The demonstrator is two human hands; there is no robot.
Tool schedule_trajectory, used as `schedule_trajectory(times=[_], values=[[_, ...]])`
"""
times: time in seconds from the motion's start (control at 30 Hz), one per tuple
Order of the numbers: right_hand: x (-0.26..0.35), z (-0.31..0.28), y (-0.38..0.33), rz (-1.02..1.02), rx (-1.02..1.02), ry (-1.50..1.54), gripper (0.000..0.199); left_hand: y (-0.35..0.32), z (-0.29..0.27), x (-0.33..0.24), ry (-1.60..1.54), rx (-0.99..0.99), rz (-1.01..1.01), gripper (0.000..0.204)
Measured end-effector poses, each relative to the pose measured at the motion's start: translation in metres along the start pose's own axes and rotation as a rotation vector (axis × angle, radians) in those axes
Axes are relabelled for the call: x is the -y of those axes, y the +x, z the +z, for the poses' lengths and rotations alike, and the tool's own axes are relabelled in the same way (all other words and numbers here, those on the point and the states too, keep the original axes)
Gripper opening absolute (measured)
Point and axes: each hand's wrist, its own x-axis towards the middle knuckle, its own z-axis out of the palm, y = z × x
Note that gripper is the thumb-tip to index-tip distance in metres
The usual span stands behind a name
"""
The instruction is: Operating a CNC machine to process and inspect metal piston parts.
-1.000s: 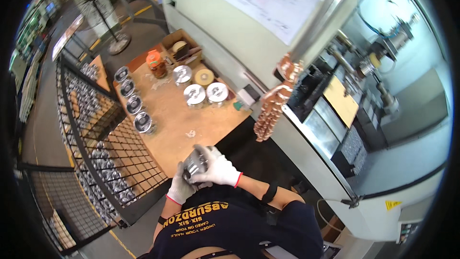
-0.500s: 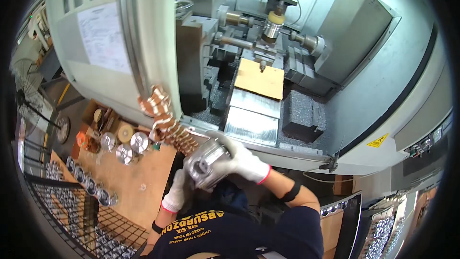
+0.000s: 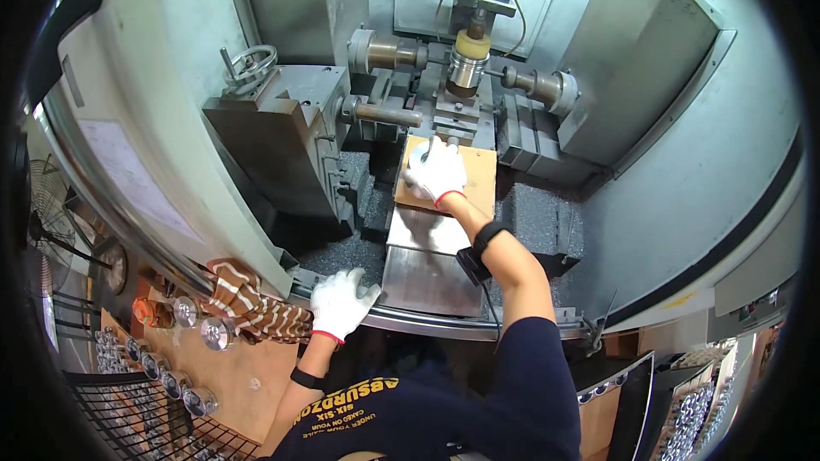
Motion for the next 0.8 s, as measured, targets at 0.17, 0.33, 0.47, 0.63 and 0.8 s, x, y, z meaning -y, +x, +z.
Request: schedule_trajectory(times=[0.17, 0.33, 0.47, 0.63, 0.8], values=[[-0.001, 0.021, 0.028, 0.112, 0.049, -0.018, 0.101, 0.003, -0.002, -0.001, -0.011, 0.0, -0.017, 0.045], [-0.008, -0.005, 0.005, -0.041, 0.001, -0.062, 0.102, 0.002, 0.0, -0.003, -0.015, -0.009, -0.072, 0.046], [-0.014, -0.044, -0.078, -0.201, -0.004, 0.016, 0.07, -0.002, 0.003, -0.004, -0.014, -0.098, -0.061, 0.044], [-0.037, -0.062, -0.269, -0.388, 0.029, 0.202, 0.066, -0.006, 0.005, -0.005, -0.112, -0.06, -0.101, 0.048], [-0.084, -0.05, -0.469, -0.111, 0.033, 0.2, 0.055, -0.006, 0.011, 0.003, -0.158, 0.052, 0.046, 0.042]])
